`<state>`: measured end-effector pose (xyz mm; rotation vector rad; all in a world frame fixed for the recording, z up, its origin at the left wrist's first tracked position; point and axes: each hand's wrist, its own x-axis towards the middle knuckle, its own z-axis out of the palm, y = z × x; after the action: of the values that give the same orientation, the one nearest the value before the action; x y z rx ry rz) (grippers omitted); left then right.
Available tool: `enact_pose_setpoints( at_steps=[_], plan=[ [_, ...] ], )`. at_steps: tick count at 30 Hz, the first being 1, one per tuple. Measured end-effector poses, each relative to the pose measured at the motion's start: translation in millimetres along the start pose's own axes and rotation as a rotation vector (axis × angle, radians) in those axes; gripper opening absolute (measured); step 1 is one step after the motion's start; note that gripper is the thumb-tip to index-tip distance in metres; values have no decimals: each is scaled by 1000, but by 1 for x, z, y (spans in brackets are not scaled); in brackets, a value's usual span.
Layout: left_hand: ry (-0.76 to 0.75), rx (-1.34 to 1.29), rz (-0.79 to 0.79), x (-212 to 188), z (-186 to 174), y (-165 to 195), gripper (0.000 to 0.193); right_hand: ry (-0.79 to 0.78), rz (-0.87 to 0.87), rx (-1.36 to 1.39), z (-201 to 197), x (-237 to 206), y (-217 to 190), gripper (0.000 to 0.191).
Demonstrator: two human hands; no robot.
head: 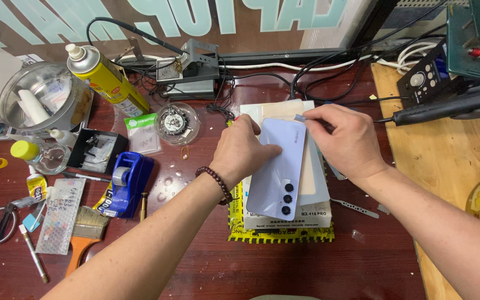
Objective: The person aligns a light blue phone back cover over the phone body on the workbench, presses it into place, and runs a small tool along the edges to seat it. They briefly work on the phone screen, apply liquid from a small bottle, and repeatedly press and reposition the back cover to secure it.
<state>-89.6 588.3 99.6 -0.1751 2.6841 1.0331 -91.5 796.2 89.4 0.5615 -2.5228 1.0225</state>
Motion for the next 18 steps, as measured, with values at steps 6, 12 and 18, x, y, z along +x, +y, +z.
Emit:
enact_pose_setpoints(
  at_steps=[6,12,18],
  plan=[
    [-212,-333,-137,13,-7,1,42,42,628,561,-7,-3,10,14],
    [-412,-808,-198,9,-20,-5,28,-37,1096,886,-8,-34,9,20],
    [-396,-1135,-293,3,-42,-28,31,-20,1059,862,-3,-53,7,18]
  ],
)
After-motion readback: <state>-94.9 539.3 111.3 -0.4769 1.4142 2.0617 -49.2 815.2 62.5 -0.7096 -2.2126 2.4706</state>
